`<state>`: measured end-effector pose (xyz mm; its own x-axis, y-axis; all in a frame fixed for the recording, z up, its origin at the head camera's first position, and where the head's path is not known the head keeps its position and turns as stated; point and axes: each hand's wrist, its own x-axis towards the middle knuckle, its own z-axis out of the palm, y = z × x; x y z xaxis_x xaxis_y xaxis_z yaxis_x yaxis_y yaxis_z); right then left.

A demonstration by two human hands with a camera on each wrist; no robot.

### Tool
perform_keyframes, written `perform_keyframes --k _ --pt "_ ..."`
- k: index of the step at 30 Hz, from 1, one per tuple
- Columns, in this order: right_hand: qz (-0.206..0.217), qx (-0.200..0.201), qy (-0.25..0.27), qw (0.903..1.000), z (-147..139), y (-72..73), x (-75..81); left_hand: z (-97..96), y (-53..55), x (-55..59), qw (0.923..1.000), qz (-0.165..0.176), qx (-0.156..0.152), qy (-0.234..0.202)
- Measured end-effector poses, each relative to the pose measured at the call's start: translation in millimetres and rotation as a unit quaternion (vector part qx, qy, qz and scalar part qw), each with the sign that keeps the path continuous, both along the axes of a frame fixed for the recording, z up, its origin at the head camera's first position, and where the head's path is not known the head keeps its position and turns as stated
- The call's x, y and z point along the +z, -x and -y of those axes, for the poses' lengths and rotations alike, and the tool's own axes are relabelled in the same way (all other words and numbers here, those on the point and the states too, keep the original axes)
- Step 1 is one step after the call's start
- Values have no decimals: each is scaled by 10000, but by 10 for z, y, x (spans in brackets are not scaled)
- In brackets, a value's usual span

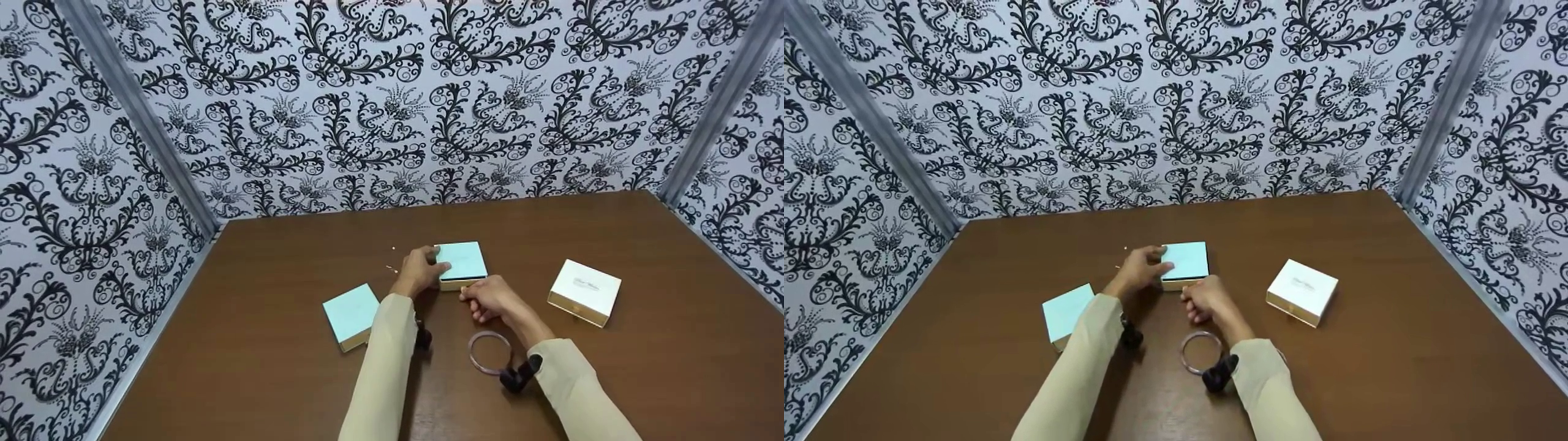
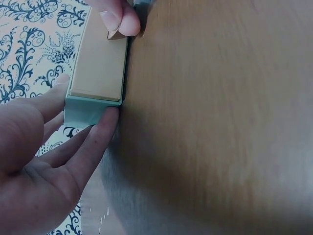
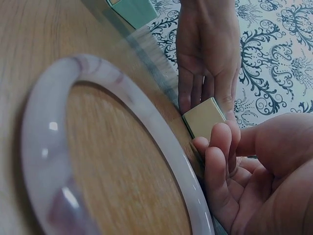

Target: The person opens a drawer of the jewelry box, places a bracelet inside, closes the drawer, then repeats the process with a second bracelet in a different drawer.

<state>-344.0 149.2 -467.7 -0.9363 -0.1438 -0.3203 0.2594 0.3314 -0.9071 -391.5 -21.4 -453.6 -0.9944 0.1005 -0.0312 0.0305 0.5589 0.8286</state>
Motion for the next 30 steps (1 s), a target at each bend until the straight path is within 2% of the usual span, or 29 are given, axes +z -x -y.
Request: perform_keyframes --k 12,18,30 --pt "-71 -34 -72 9999 7 -31 -23 6 14 -22 9998 128 0 -121" --pt "-15 -38 -53 10000 18 -43 -40 25 29 -27 9999 91 -13 -47" --pt "-51 -52 -180 9998 3 -81 -31 10 24 -14 9998 38 -61 -164"
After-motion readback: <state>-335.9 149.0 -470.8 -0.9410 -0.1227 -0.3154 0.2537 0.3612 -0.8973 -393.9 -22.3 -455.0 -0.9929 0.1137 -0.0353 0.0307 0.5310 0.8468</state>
